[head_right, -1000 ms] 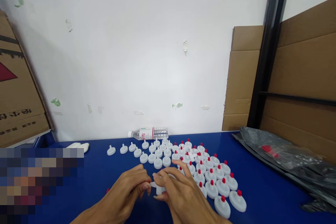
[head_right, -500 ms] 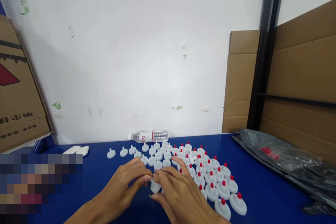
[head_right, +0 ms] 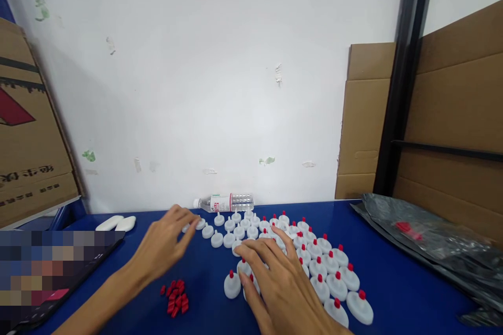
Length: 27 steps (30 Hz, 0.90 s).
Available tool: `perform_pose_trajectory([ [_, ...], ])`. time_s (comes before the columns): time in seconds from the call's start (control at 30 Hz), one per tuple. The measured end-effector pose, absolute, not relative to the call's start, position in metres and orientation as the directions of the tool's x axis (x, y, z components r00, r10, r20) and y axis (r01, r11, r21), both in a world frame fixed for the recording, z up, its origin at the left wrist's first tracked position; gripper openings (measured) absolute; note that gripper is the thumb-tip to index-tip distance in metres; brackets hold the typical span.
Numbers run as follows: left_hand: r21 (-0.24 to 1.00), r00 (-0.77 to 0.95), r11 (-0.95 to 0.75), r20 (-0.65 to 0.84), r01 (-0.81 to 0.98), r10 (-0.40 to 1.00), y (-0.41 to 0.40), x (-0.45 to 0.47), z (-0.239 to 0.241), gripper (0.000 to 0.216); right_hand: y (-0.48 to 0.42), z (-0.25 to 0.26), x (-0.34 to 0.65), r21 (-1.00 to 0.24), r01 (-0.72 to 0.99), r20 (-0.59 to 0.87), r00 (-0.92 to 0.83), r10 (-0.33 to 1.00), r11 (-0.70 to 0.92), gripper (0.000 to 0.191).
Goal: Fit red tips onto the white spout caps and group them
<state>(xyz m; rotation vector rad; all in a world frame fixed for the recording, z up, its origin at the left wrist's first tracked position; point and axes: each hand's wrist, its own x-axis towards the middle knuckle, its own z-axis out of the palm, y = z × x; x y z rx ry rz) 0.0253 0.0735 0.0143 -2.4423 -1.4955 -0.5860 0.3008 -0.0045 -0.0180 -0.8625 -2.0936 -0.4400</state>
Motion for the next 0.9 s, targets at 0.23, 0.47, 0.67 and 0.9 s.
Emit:
perform_pose_trajectory([
  [0.23, 0.031, 0.063, -0.081, 0.374, 0.996, 0.925, 0.114, -0.036, 0.003, 0.032, -0.006, -0.015, 0.301, -0.042, 0.673, 0.790, -0.430, 0.436, 0.738, 0.032],
  [0.47, 0.172, 0.080, -0.128, 0.264, 0.977, 0.961, 0.110, -0.038, 0.013, 0.017, -0.008, -0.012, 0.301, -0.078, 0.646, 0.782, -0.433, 0.449, 0.759, 0.023],
  [0.67, 0.497, 0.210, -0.382, 0.368, 0.779, 0.906, 0.081, 0.016, 0.028, 0.025, -0.012, -0.009, 0.300, -0.110, 0.640, 0.740, -0.458, 0.493, 0.760, 0.027],
  [0.9, 0.769, 0.359, -0.517, 0.393, 0.375, 0.846, 0.033, 0.076, -0.003, 0.013, -0.013, -0.014, 0.299, -0.121, 0.644, 0.747, -0.442, 0.497, 0.755, 0.052],
])
